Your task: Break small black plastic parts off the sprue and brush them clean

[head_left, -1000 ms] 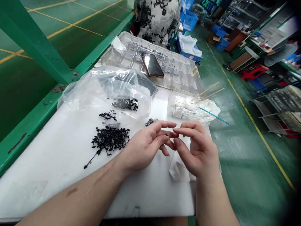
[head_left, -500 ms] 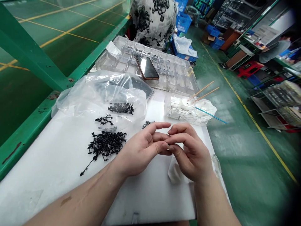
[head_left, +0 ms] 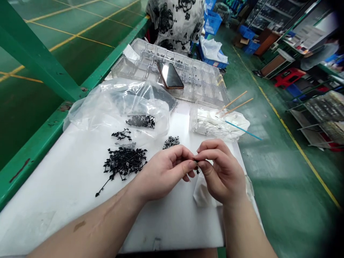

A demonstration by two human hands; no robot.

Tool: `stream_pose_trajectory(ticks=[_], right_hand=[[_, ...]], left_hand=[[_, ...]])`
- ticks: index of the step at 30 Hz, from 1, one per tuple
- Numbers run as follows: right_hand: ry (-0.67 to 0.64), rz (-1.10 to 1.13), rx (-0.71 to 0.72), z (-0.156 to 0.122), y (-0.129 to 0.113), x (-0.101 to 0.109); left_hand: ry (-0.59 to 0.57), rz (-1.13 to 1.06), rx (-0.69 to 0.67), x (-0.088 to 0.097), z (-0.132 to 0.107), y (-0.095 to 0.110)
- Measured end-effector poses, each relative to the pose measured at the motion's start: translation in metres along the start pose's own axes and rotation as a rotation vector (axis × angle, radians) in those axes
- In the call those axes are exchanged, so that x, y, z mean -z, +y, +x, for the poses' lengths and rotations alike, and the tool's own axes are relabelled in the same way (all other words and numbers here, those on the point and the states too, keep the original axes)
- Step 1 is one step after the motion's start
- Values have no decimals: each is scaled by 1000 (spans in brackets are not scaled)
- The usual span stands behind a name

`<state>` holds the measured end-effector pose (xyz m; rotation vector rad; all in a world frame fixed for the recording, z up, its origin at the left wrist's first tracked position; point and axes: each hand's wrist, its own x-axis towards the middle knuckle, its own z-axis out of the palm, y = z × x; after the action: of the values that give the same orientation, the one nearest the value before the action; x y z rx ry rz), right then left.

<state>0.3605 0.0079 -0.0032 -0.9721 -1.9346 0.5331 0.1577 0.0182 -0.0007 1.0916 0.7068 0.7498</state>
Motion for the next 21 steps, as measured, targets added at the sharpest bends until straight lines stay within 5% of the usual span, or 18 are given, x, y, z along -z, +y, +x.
stream_pose_trajectory(ticks=[8, 14, 21], right_hand=[[49, -11, -22, -2, -2, 0], [59, 23, -106, -4, -2, -1], [170, 204, -310, -3, 6, -2]], left_hand=[[-8, 67, 2, -2, -2, 2], [75, 513, -262, -4, -4, -1], [97, 568, -311, -5, -5, -2]])
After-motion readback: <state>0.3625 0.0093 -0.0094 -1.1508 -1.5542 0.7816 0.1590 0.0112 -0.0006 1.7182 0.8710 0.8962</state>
